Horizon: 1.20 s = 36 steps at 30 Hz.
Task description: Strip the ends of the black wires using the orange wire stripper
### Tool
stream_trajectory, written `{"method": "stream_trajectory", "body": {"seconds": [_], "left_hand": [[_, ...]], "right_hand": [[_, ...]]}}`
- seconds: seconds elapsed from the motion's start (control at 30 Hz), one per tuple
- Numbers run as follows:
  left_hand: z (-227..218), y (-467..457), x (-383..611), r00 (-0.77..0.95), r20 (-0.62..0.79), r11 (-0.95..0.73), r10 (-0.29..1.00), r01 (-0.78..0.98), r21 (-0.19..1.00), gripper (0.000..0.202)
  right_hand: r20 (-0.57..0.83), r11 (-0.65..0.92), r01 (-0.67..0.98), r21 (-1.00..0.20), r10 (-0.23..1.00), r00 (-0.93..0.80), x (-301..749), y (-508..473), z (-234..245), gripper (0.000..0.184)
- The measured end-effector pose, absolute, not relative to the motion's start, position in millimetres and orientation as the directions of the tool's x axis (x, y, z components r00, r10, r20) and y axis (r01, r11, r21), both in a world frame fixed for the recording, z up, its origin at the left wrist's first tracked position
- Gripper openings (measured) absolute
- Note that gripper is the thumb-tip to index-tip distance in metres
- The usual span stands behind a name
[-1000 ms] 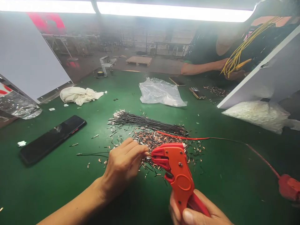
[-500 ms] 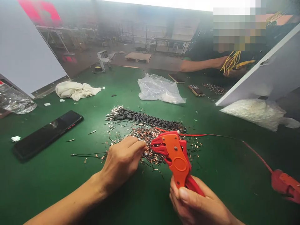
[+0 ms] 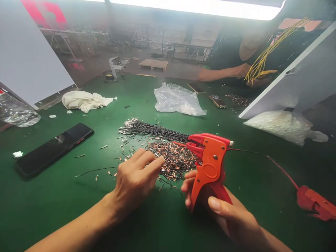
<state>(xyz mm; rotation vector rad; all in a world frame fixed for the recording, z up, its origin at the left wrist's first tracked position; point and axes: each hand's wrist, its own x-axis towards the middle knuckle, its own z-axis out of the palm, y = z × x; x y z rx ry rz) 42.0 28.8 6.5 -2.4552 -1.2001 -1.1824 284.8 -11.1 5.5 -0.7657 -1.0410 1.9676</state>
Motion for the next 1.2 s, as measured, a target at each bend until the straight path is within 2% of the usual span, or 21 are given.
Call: {"method": "stream_trajectory", "body": {"seconds": [0.1,0.23,0.53,0.87,1.0,1.2], "left_hand": [[6,26,45,0.393,0.728,-0.688,0.561,0.711,0.146,0.016],[3,26,49,0.421,0.720,-0.722,0.551,0.673,0.158,0.019],[3,27,48,0.480,0.723,-0.746,0.496,0.662,0.073,0.020],[8,34,38,0.448,0.694,-0.680,0.563,0.729,0.080,0.012],[5,30,42,0.440,0.709,-0.699,0.551,0.708,0.103,0.019],[4,27,46,0.486,0.719,-0.720,0.496,0.693,0.029,0.025]], "right_hand": [[-0.118,-0.355,-0.400,-0.845,0.854,-0.507,282,-7,10,0.046],[-0.097,-0.355,-0.458,-0.815,0.863,-0.497,279,-5,14,0.045],[-0.100,-0.367,-0.397,-0.841,0.827,-0.553,281,-5,12,0.051],[-0.165,-0.427,-0.429,-0.796,0.835,-0.525,290,4,21,0.058],[-0.153,-0.417,-0.407,-0.813,0.826,-0.542,285,4,17,0.059],[-0.133,-0.424,-0.385,-0.819,0.794,-0.593,285,3,17,0.065]]}}
